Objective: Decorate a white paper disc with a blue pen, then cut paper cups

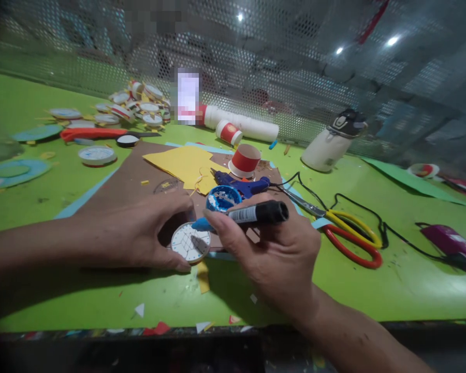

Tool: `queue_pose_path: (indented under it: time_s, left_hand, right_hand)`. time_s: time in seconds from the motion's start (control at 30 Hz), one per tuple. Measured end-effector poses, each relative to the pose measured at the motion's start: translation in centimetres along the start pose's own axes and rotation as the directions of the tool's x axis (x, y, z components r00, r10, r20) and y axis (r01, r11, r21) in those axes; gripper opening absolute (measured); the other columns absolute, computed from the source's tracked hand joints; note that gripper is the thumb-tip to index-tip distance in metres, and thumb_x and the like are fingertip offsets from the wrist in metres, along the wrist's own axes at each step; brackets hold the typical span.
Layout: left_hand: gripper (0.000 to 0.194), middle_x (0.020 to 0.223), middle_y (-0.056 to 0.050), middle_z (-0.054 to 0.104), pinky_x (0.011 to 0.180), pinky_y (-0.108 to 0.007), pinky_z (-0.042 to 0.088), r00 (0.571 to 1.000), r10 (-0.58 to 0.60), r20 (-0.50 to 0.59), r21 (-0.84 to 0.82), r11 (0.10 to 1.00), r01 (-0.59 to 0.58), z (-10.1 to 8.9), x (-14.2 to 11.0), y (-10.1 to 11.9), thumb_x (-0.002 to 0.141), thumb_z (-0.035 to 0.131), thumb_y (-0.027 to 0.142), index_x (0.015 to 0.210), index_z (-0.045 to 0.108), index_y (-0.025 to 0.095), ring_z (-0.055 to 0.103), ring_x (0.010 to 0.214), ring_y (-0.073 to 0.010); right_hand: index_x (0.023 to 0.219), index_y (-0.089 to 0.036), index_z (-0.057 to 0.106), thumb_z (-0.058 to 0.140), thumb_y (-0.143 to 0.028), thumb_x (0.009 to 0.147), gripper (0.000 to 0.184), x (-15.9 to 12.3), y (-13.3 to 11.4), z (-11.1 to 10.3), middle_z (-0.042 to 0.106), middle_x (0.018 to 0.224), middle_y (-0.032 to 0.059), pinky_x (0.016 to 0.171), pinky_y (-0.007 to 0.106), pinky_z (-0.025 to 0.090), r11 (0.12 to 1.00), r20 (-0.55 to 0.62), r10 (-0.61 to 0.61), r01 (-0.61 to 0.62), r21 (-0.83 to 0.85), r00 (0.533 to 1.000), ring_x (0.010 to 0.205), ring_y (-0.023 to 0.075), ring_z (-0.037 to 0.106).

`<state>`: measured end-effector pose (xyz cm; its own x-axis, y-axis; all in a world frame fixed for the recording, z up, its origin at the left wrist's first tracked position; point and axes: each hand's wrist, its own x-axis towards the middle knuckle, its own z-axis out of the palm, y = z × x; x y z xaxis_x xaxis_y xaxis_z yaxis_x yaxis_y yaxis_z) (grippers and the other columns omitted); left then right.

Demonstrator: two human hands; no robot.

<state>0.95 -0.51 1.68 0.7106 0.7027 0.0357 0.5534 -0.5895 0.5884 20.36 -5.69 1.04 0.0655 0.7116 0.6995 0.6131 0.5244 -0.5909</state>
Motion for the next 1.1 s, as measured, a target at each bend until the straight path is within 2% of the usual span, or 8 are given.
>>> queue_pose_path:
  time_s: [0.1,0.23,0.5,0.77,0.97,1.1]
  left_hand:
    - [0.03,0.08,0.003,0.06,0.057,-0.026,0.038,1.0,0.012,-0.016,-0.02,1.0,-0.012,0.17,0.0,-0.08,0.067,0.073,0.04,0.088,0.06,0.024,0.054,0.069,-0.0162]
    - [0.031,0.082,0.004,0.06,0.059,-0.026,0.04,0.999,0.04,-0.029,-0.024,0.999,-0.041,0.23,0.04,-0.04,0.065,0.076,0.036,0.089,0.061,0.025,0.056,0.073,-0.0166]
    - [0.033,0.081,0.002,0.062,0.059,-0.029,0.039,1.0,-0.009,-0.017,-0.009,1.0,0.009,0.18,0.05,0.05,0.062,0.077,0.038,0.088,0.061,0.026,0.055,0.073,-0.0191]
    - [0.033,0.086,0.001,0.063,0.059,-0.029,0.037,0.999,-0.033,-0.007,0.018,0.999,0.033,0.14,0.03,0.21,0.064,0.076,0.04,0.088,0.06,0.025,0.054,0.074,-0.0195]
    - [0.037,0.085,0.001,0.061,0.06,-0.028,0.038,0.999,-0.045,-0.023,0.024,0.999,0.046,0.34,0.03,0.02,0.062,0.078,0.041,0.09,0.06,0.024,0.054,0.076,-0.0194]
    - [0.038,0.084,0.002,0.06,0.058,-0.028,0.038,0.998,-0.053,-0.027,0.029,0.998,0.054,0.35,-0.05,-0.12,0.062,0.078,0.043,0.09,0.059,0.024,0.054,0.075,-0.0192]
  right_hand:
    - [0.064,-0.025,0.065,0.075,-0.032,0.079,0.019,-0.19,0.35,0.03,0.064,0.059,-0.0005,0.058,0.035,0.047,1.0,0.041,-0.012,0.013,-0.024,0.999,0.056,0.0173,0.059]
    - [0.068,-0.024,0.067,0.074,-0.033,0.08,0.017,-0.38,0.89,0.25,0.067,0.062,0.0007,0.062,0.038,0.049,0.997,0.078,-0.039,0.044,-0.059,0.996,0.058,0.0189,0.061]
    - [0.068,-0.022,0.064,0.075,-0.027,0.079,0.017,-0.13,0.97,0.52,0.067,0.061,-0.0014,0.061,0.033,0.047,0.989,0.103,-0.121,0.128,-0.07,0.987,0.06,0.0166,0.061]
    - [0.066,-0.021,0.059,0.075,-0.024,0.08,0.021,-0.09,1.03,0.67,0.062,0.059,-0.0045,0.058,0.028,0.044,0.987,0.144,-0.141,0.151,-0.06,0.979,0.055,0.0128,0.056]
    - [0.054,-0.02,0.05,0.075,-0.028,0.08,0.036,-0.06,0.79,0.88,0.053,0.05,-0.0051,0.05,0.027,0.039,0.971,0.117,-0.195,0.208,-0.113,0.974,0.049,0.0115,0.051]
    - [0.057,-0.019,0.057,0.075,-0.028,0.08,0.03,-0.25,0.8,0.87,0.057,0.05,-0.0034,0.045,0.027,0.038,0.983,0.145,-0.154,0.167,-0.079,0.977,0.046,0.0118,0.05]
